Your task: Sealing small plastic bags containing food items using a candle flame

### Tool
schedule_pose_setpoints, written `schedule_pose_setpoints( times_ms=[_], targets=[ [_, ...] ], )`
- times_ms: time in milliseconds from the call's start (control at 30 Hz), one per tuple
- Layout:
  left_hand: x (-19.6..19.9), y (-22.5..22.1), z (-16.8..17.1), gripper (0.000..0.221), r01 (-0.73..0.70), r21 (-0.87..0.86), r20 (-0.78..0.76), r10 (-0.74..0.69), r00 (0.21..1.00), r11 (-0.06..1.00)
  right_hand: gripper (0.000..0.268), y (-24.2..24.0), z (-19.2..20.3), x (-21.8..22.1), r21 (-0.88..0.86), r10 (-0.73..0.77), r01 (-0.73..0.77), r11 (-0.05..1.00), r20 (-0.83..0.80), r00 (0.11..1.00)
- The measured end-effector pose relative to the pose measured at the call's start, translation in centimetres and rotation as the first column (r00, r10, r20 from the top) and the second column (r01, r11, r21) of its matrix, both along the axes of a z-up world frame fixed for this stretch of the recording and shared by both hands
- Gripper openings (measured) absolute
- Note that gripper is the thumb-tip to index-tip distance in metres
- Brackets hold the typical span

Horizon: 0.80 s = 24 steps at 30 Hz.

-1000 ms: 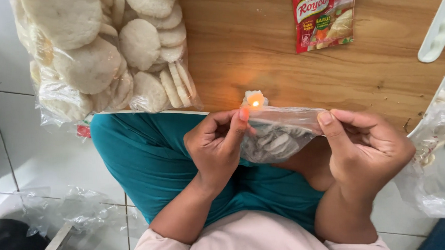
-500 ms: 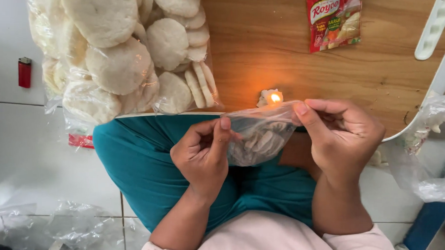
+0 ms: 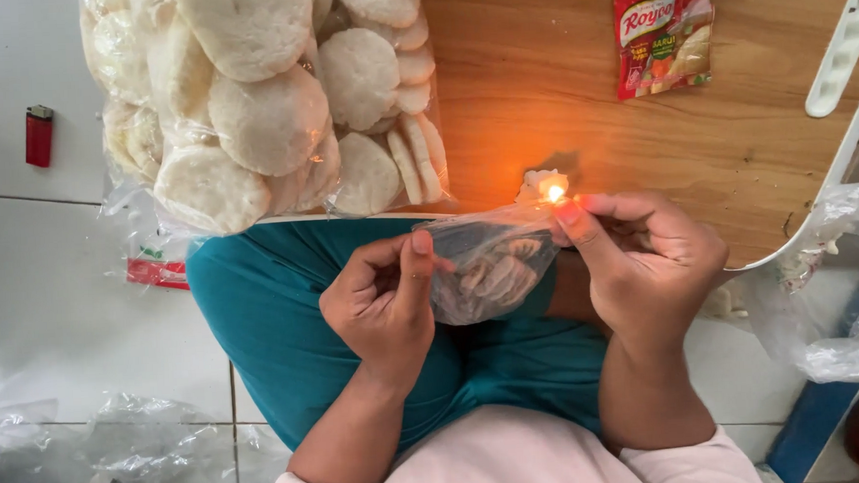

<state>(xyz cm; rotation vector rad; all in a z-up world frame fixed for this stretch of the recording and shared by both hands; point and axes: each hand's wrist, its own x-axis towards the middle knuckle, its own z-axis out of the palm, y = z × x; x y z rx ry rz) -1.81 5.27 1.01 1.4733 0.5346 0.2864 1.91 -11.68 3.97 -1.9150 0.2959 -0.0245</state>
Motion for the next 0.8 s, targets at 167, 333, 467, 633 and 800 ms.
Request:
schedule_pose_setpoints(
  times_ms=[167,333,467,633,800],
  targets=[
    [0.8,-1.0,0.5,0.019,0.007,0.076,-0.006,-0.007,1.0,0.997,0.014,-1.4,-0.2,-0.1,0.012,0.001,-0.001,1.0,0.011,1.0],
    [1.4,-3.2,1.1,0.015,0.049,0.027,0.021,-0.05,0.999,0.998,0.014,-3.8,-0.1,-0.6,0.014,-0.013,0.012,1.0,0.06,0.998],
    [1.9,-5.3,2.3,0.016,0.087,0.173,0.051,-0.097,0.994,0.981,0.012,-6.2,0.6,-1.8,0.004,-0.072,0.072,0.997,0.108,0.992],
    [0.2,-7.1,3.9,0.02,0.165,0.072,0.045,-0.168,0.985,0.984,0.012,-7.7,3.4,-4.6,0.018,-0.115,0.114,0.993,0.183,0.976],
    [-5.6,-8.4,4.7,0.023,0.204,-0.118,0.12,-0.19,0.975,0.972,0.014,-8.6,7.3,-10.0,-0.141,-0.022,0.058,0.988,0.247,0.969]
  ],
)
